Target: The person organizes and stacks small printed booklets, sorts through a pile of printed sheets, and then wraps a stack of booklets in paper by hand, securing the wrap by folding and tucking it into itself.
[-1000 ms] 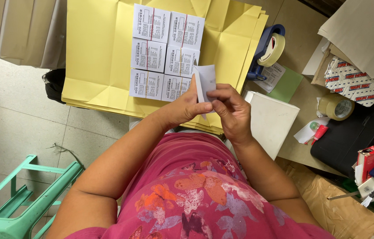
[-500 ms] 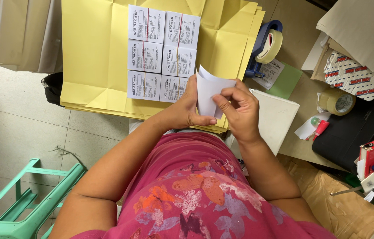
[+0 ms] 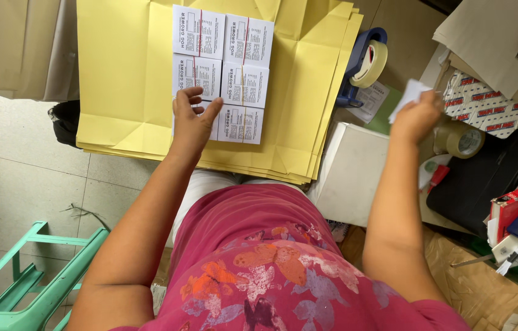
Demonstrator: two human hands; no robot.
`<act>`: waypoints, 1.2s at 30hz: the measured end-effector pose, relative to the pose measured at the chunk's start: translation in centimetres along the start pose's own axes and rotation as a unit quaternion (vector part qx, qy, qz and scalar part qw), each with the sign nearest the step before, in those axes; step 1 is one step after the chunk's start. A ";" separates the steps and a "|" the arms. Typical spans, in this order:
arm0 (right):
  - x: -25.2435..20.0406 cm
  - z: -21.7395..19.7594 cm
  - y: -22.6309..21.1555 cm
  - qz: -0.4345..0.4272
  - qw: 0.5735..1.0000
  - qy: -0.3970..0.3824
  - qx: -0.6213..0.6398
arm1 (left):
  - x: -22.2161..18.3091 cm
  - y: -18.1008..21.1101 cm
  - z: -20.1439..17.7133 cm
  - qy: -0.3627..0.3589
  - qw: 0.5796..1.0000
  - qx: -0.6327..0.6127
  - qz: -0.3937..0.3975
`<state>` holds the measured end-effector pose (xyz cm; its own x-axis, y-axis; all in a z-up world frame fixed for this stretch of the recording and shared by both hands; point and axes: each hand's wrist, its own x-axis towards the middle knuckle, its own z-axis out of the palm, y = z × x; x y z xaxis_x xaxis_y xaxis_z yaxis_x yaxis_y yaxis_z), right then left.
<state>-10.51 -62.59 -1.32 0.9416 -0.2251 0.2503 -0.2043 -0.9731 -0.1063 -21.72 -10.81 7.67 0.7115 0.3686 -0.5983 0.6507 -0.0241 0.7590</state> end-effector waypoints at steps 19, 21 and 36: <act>-6.7 -5.0 -21.7 -0.110 0.941 0.132 0.293 | 9.4 -6.3 -2.8 0.161 0.938 0.258 0.165; -6.8 -5.3 -25.3 -0.284 0.893 0.018 0.348 | 10.0 -4.9 -2.4 0.163 0.903 0.279 0.283; -10.6 4.5 -39.4 -0.427 0.857 -0.261 0.123 | 18.7 -2.9 1.7 0.179 0.892 0.370 0.190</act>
<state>-11.22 -21.62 -4.07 0.7236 0.6799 -0.1188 0.6219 -0.7170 -0.3150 -9.83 -5.40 -6.12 0.8735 0.4735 -0.1132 0.4723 -0.7679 0.4327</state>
